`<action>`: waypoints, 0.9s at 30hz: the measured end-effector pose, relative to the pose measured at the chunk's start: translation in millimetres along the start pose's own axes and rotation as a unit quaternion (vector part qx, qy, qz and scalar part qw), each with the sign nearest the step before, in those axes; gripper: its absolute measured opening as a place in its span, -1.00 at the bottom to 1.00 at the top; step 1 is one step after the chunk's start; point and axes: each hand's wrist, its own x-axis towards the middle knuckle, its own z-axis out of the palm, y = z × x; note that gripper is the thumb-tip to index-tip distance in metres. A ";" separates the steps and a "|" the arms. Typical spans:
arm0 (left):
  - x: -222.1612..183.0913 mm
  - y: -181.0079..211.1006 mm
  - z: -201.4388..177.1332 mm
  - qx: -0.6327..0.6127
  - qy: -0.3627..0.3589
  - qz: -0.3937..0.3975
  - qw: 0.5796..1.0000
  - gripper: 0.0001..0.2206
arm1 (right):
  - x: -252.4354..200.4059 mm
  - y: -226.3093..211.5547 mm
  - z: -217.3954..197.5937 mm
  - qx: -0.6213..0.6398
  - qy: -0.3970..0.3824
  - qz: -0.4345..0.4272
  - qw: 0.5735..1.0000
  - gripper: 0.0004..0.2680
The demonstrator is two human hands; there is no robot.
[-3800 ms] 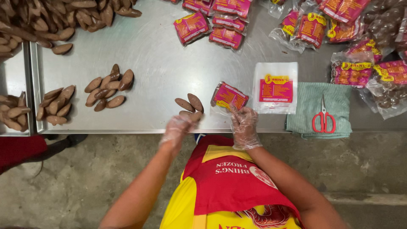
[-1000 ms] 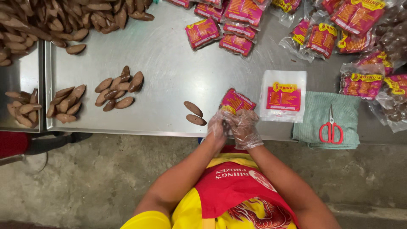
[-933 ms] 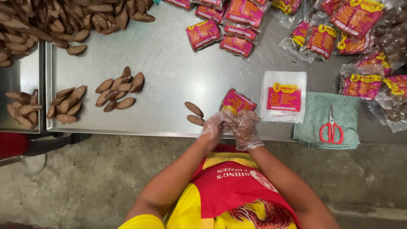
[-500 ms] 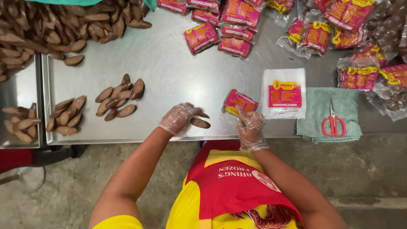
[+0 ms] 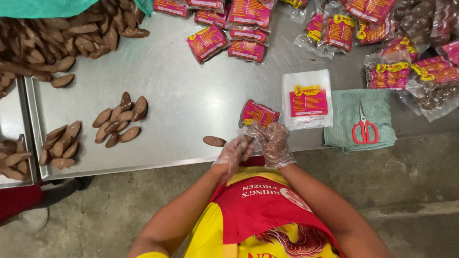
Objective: The person places brown, oblong food items into small plastic bags on a metal table. They fold the top of the bags to seal them and place the finished packages into a pile. The person wears gloves and a red apron while working.
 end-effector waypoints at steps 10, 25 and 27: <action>73.6 -19.4 9.9 -0.005 0.051 0.097 0.994 -0.74 | 4.7 3.9 0.1 0.045 0.020 -0.045 0.998 -0.80; -33.3 43.0 -84.1 0.655 0.049 0.294 0.694 -0.56 | -6.8 -1.2 4.1 0.041 0.047 0.060 0.996 -0.28; -31.0 22.7 -86.7 0.626 0.052 0.345 0.697 -0.57 | -16.6 -7.8 1.3 0.054 0.033 0.108 0.992 -0.33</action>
